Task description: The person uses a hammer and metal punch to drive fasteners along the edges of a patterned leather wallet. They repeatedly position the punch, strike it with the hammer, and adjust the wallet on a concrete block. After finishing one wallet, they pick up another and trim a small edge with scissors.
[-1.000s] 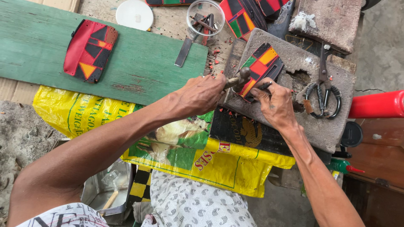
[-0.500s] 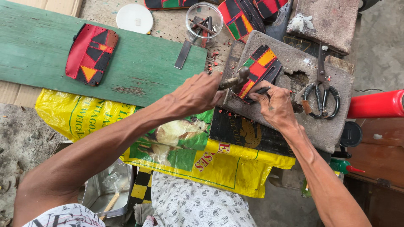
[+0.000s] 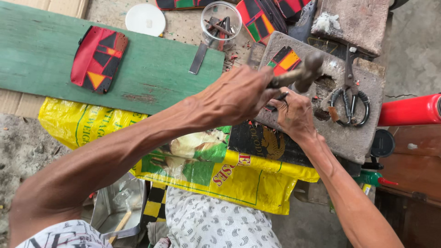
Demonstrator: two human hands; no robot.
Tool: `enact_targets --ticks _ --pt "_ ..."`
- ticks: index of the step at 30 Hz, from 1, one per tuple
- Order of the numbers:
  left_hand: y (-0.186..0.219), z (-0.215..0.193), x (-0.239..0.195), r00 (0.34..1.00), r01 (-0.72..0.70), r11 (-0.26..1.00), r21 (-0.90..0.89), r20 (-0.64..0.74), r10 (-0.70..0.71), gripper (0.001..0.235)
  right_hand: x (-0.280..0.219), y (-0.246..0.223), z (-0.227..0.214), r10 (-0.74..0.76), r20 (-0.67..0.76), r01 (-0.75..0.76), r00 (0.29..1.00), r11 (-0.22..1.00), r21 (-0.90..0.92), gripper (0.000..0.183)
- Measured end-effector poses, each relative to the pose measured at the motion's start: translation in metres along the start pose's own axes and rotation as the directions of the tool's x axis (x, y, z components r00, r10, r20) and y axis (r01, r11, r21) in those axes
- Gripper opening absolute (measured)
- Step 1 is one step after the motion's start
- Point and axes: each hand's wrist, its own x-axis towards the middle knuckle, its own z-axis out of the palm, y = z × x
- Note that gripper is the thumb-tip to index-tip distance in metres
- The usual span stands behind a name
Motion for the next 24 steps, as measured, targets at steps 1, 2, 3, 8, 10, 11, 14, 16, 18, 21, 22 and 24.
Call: enact_targets --ticks 1,2,3,8,10,11,14,16,18,21,22,24 --pt "0.0 -0.001 0.0 0.994 -0.064 0.997 -0.031 -0.089 0.061 0.028 -0.001 0.0 0.0 -0.004 -0.002 0.004 1.0 1.0 0.008 0.023" --pt "0.0 -0.001 0.0 0.976 -0.13 0.99 -0.056 -0.182 0.118 0.029 -0.001 -0.001 0.0 -0.013 -0.002 0.013 1.0 1.0 0.014 0.022" --pt "0.0 -0.002 0.0 0.946 -0.199 0.977 -0.075 -0.274 0.172 0.029 -0.001 -0.002 -0.001 -0.021 -0.003 0.021 1.0 1.0 0.02 0.021" --pt "0.0 -0.004 -0.01 1.0 0.008 1.0 0.009 0.03 -0.009 0.031 -0.002 -0.008 0.003 -0.037 -0.049 0.037 0.998 0.999 0.013 0.013" --pt "-0.002 -0.001 -0.012 0.999 0.004 0.998 0.064 0.043 -0.007 0.03 -0.004 -0.006 0.004 -0.038 -0.058 0.039 0.998 0.999 0.017 0.014" --pt "-0.003 0.001 -0.014 0.998 -0.047 0.998 0.045 -0.032 0.049 0.029 -0.006 -0.005 0.005 -0.046 -0.058 0.046 0.997 0.999 -0.006 0.016" --pt "-0.002 0.007 -0.017 0.999 -0.02 0.999 0.027 -0.035 0.021 0.03 -0.006 -0.003 0.003 -0.044 -0.037 0.041 0.998 0.997 -0.069 0.012" --pt "0.002 0.001 -0.015 0.999 0.031 0.998 0.057 0.03 -0.032 0.03 -0.001 -0.004 0.001 -0.006 -0.033 0.004 0.999 0.998 -0.065 0.011" --pt "0.008 -0.007 -0.015 0.993 0.058 0.993 0.103 0.094 -0.068 0.029 -0.001 -0.01 0.001 0.069 -0.03 -0.07 0.997 0.997 -0.014 0.018" --pt "0.017 -0.019 -0.01 0.997 -0.021 0.999 -0.024 -0.071 0.019 0.029 -0.005 -0.013 0.002 -0.058 -0.083 0.061 0.995 0.998 0.033 0.01" --pt "0.021 -0.023 -0.008 0.968 -0.15 0.987 -0.064 -0.213 0.133 0.028 -0.003 -0.014 0.001 -0.036 -0.079 0.04 0.996 0.998 0.045 0.011" --pt "0.027 -0.025 -0.005 0.865 -0.319 0.942 -0.108 -0.439 0.243 0.027 -0.002 -0.013 0.001 0.009 -0.064 -0.004 0.998 0.998 0.07 0.012"
